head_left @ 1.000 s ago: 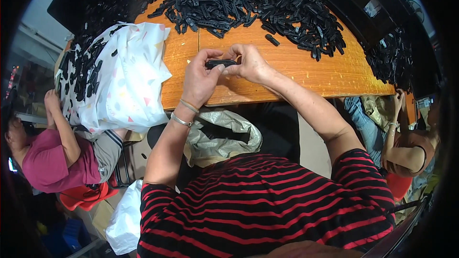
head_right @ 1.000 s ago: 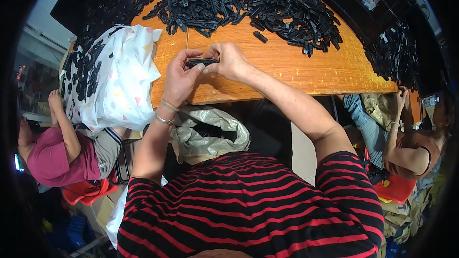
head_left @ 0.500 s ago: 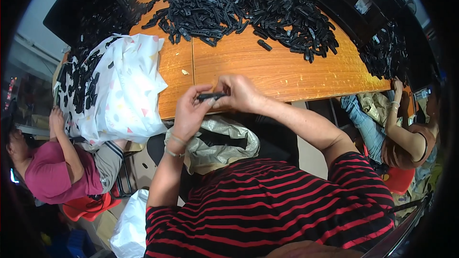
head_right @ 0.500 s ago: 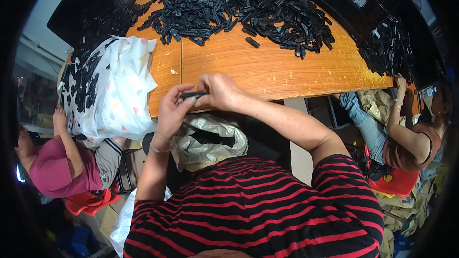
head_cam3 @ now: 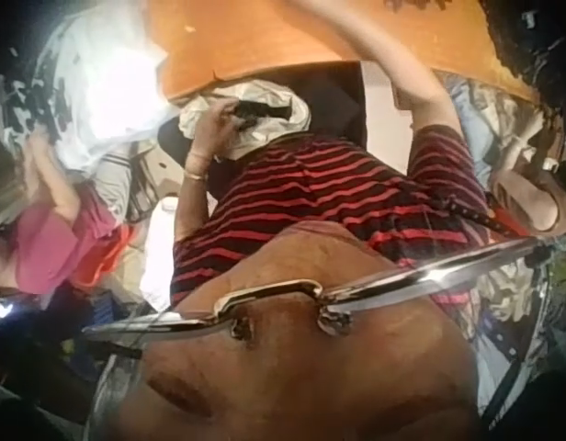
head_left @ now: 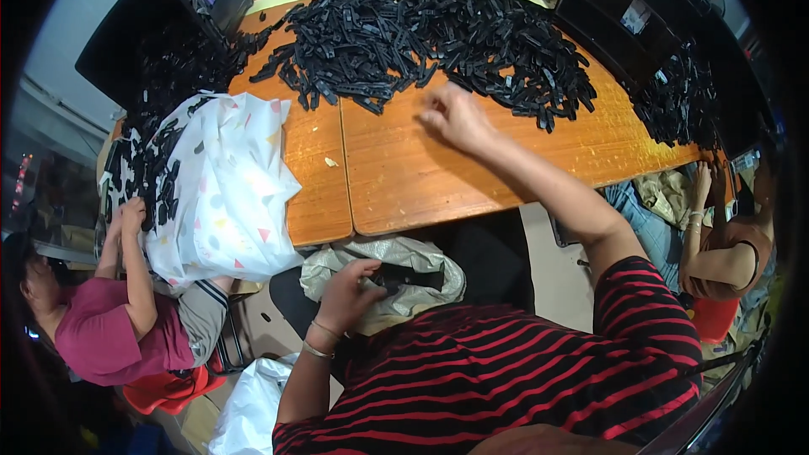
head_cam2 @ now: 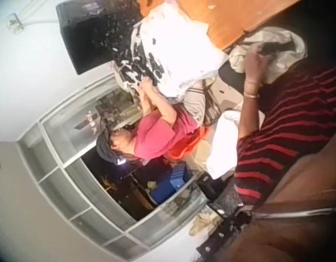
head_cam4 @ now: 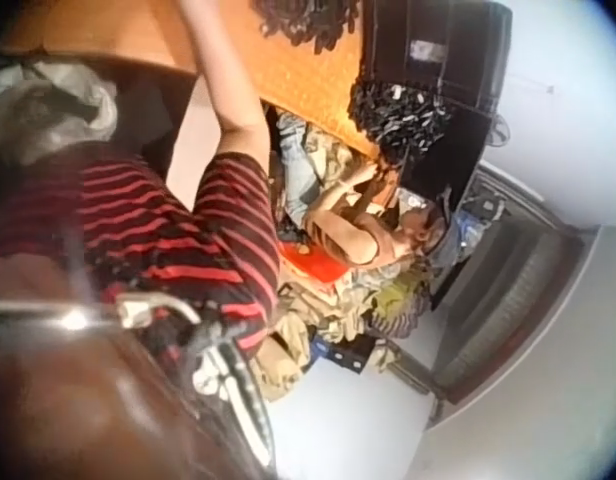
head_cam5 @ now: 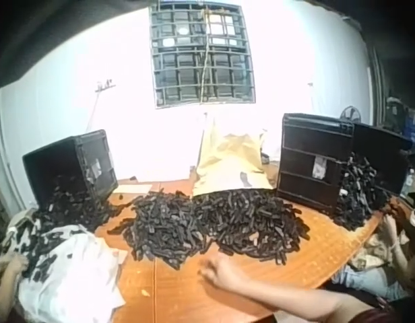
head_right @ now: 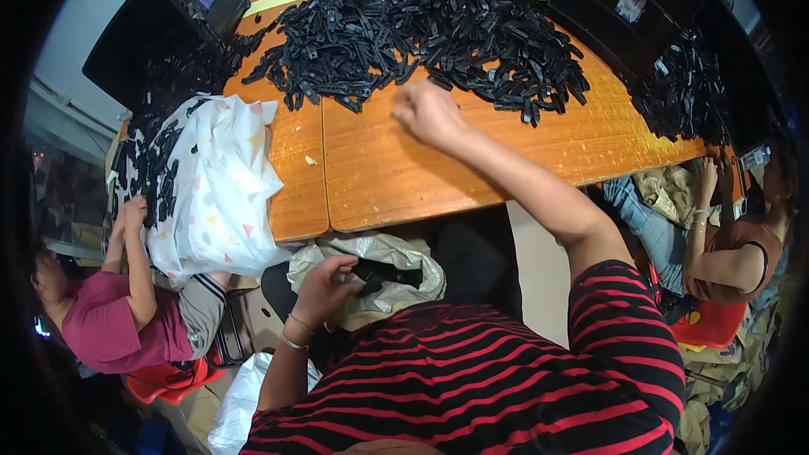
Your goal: The person is manually inspecting and sorting small black plastic components at a workbench.
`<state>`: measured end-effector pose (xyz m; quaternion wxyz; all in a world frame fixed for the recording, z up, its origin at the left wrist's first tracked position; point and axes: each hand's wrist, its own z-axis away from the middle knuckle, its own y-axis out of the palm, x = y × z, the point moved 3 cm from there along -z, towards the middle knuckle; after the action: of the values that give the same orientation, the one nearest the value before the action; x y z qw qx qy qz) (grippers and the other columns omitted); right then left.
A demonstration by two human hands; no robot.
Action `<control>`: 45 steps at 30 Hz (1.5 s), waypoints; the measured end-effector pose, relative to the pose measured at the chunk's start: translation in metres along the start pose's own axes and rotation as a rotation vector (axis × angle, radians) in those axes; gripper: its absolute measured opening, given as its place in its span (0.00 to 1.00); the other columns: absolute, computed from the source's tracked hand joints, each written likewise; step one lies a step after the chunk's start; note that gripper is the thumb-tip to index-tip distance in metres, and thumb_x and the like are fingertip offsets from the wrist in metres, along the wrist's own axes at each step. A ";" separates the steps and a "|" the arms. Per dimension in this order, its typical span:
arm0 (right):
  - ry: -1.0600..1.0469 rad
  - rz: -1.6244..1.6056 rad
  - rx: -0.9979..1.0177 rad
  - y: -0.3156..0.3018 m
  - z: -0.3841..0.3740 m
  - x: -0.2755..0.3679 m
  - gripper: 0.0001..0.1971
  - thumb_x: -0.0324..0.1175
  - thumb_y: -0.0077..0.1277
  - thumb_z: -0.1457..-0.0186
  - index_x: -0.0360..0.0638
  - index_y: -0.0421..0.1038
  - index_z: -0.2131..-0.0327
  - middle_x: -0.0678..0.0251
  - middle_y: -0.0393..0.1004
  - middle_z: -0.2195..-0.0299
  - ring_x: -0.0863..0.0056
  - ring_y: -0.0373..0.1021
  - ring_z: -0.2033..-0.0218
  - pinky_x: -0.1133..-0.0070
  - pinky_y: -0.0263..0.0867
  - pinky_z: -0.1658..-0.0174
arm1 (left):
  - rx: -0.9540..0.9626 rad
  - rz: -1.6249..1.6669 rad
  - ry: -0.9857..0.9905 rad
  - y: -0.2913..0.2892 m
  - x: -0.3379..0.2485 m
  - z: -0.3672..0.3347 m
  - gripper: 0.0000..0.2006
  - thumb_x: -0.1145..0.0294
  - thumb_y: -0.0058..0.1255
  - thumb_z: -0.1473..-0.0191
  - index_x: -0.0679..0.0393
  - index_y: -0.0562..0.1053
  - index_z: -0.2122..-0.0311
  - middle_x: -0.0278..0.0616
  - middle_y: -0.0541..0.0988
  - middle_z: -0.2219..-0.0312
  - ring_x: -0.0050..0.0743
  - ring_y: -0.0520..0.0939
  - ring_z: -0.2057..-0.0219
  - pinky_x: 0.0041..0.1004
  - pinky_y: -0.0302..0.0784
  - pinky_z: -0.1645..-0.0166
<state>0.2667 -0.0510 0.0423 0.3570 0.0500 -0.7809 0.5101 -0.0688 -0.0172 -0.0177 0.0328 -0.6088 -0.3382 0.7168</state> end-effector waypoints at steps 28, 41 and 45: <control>0.082 0.149 -0.317 0.061 -0.156 -0.022 0.32 0.57 0.56 0.54 0.52 0.69 0.48 0.55 0.59 0.45 0.54 0.56 0.44 0.57 0.58 0.45 | -0.577 -0.318 0.042 -0.138 0.035 -0.367 0.30 0.43 0.44 0.45 0.48 0.66 0.42 0.50 0.65 0.43 0.48 0.61 0.40 0.39 0.53 0.37; -0.025 0.034 -0.211 0.063 -0.101 -0.004 0.29 0.55 0.56 0.54 0.50 0.71 0.50 0.59 0.61 0.45 0.59 0.57 0.43 0.61 0.56 0.43 | -0.487 -0.369 0.159 -0.112 0.017 -0.294 0.28 0.50 0.49 0.46 0.55 0.67 0.44 0.52 0.65 0.44 0.50 0.64 0.41 0.36 0.58 0.39; -0.078 0.062 -0.246 0.060 -0.074 0.005 0.26 0.50 0.57 0.52 0.47 0.72 0.51 0.54 0.63 0.47 0.56 0.60 0.45 0.66 0.58 0.44 | -0.469 -0.394 0.140 -0.104 0.015 -0.269 0.28 0.49 0.48 0.45 0.54 0.66 0.43 0.52 0.63 0.43 0.50 0.62 0.40 0.38 0.56 0.37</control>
<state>0.2734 0.0405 0.0159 0.3141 0.0014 -0.8519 0.4190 0.1296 0.1894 0.0161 0.0532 -0.5703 -0.6027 0.5556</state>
